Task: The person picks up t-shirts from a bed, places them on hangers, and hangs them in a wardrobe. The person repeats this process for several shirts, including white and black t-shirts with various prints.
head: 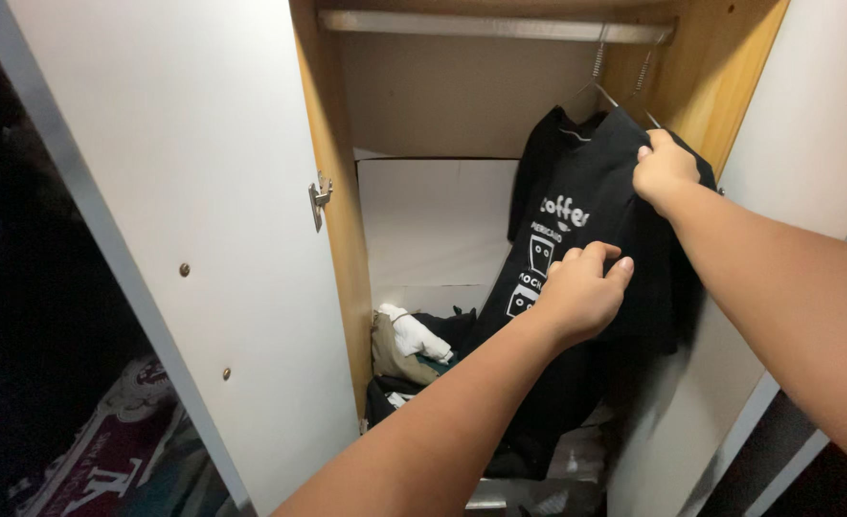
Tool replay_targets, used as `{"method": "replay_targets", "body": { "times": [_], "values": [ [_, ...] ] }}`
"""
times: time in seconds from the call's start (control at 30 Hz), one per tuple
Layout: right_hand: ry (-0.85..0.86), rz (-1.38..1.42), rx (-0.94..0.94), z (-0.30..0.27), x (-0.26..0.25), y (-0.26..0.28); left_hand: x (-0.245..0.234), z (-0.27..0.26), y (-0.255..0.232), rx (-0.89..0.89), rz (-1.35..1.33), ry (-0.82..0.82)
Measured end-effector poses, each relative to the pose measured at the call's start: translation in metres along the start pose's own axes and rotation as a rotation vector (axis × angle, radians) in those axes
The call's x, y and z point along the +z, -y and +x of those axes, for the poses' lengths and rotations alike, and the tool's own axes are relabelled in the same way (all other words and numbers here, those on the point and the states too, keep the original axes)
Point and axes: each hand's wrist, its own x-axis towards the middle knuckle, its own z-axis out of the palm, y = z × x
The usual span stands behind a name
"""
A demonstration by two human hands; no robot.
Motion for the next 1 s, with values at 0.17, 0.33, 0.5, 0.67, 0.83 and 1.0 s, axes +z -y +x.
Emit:
{"method": "replay_targets", "body": {
  "times": [0.17,0.33,0.5,0.67,0.83,1.0],
  "values": [
    [0.003,-0.167,-0.057,0.017,0.012,-0.004,-0.006,-0.012,-0.007,-0.022,0.038,-0.012],
    [0.091,-0.173,-0.029,0.009,0.012,-0.007,-0.011,-0.024,-0.008,-0.051,0.026,-0.014],
    [-0.041,-0.116,-0.045,-0.045,0.009,-0.004,-0.01,-0.035,-0.007,0.013,0.083,-0.032],
    [-0.16,0.004,-0.049,-0.125,0.019,-0.011,-0.008,-0.056,-0.004,0.056,-0.047,-0.097],
    [-0.177,0.292,0.097,-0.233,0.011,-0.01,-0.014,-0.108,0.002,0.115,-0.28,-0.207],
    [-0.1,0.582,0.168,-0.35,-0.021,0.027,-0.045,-0.174,-0.003,0.058,-0.395,-0.11]
  ]
}}
